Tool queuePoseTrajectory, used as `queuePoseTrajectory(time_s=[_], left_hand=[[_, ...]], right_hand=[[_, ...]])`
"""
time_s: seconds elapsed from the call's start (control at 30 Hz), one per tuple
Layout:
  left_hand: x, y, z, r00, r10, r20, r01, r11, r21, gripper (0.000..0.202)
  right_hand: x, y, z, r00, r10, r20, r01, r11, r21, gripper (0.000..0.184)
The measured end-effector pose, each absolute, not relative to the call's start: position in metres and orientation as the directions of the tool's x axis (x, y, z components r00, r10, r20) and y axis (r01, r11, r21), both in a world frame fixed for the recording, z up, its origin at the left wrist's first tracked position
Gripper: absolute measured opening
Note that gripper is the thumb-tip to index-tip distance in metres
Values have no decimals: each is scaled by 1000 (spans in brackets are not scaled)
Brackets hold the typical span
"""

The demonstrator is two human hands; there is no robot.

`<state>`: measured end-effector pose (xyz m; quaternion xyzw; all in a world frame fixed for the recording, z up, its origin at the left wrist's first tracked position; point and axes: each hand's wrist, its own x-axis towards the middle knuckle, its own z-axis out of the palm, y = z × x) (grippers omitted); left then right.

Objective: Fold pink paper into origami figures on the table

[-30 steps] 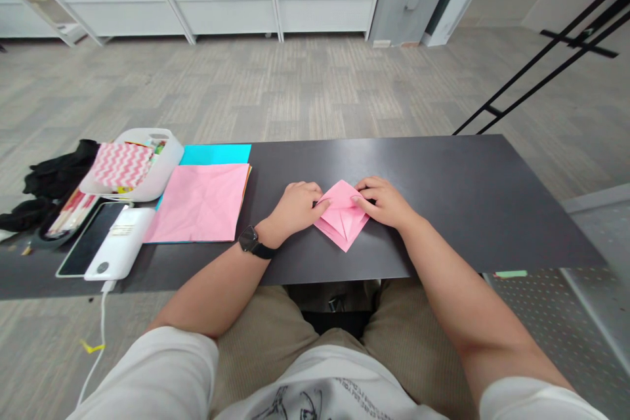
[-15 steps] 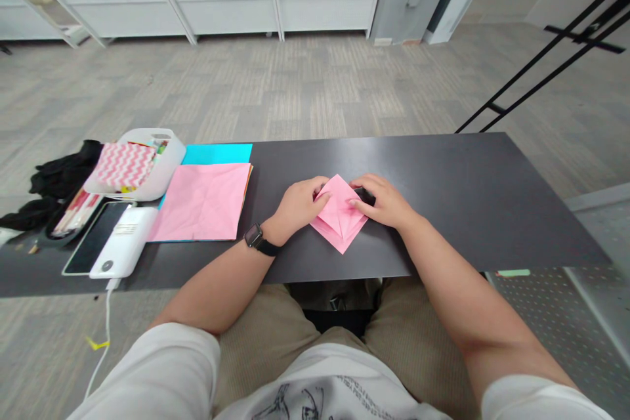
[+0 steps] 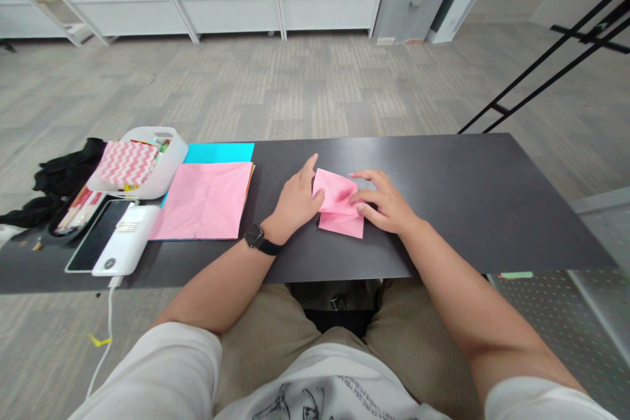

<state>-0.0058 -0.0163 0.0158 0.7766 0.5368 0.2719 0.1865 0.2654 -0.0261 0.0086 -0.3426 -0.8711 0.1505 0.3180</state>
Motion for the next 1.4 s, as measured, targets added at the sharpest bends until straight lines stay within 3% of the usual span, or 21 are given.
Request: queuePoseTrajectory(time_s=[0.1, 0.2, 0.27, 0.43, 0.63, 0.87, 1.23, 1.4], left_hand=[[-7, -17, 19, 336, 878, 341, 744, -469, 476, 73], [-9, -17, 21, 430, 835, 345, 729, -546, 413, 45], [-11, -16, 20, 487, 810, 327, 710, -585, 392, 39], [-13, -16, 15, 525, 813, 251, 733, -582, 351, 43], [-15, -17, 18, 474, 842, 256, 774, -538, 335, 25], [-13, -20, 20, 487, 830, 273, 782, -553, 288, 29], [-17, -20, 21, 524, 818, 235, 788, -571, 231, 39], [-18, -21, 26, 529, 803, 273, 765, -591, 257, 27]], right_hand=[[267, -25, 8, -553, 677, 485, 484, 735, -475, 33], [266, -26, 10, -556, 665, 499, 471, 746, -470, 38], [264, -28, 12, -568, 657, 495, 464, 753, -467, 39], [255, -33, 16, -578, 667, 470, 489, 744, -455, 27], [254, -32, 15, -552, 673, 493, 515, 740, -433, 10], [257, -32, 11, -521, 693, 497, 543, 719, -433, 32], [250, -33, 10, -540, 681, 495, 547, 731, -409, 28], [243, -37, 15, -573, 647, 503, 531, 761, -373, 26]])
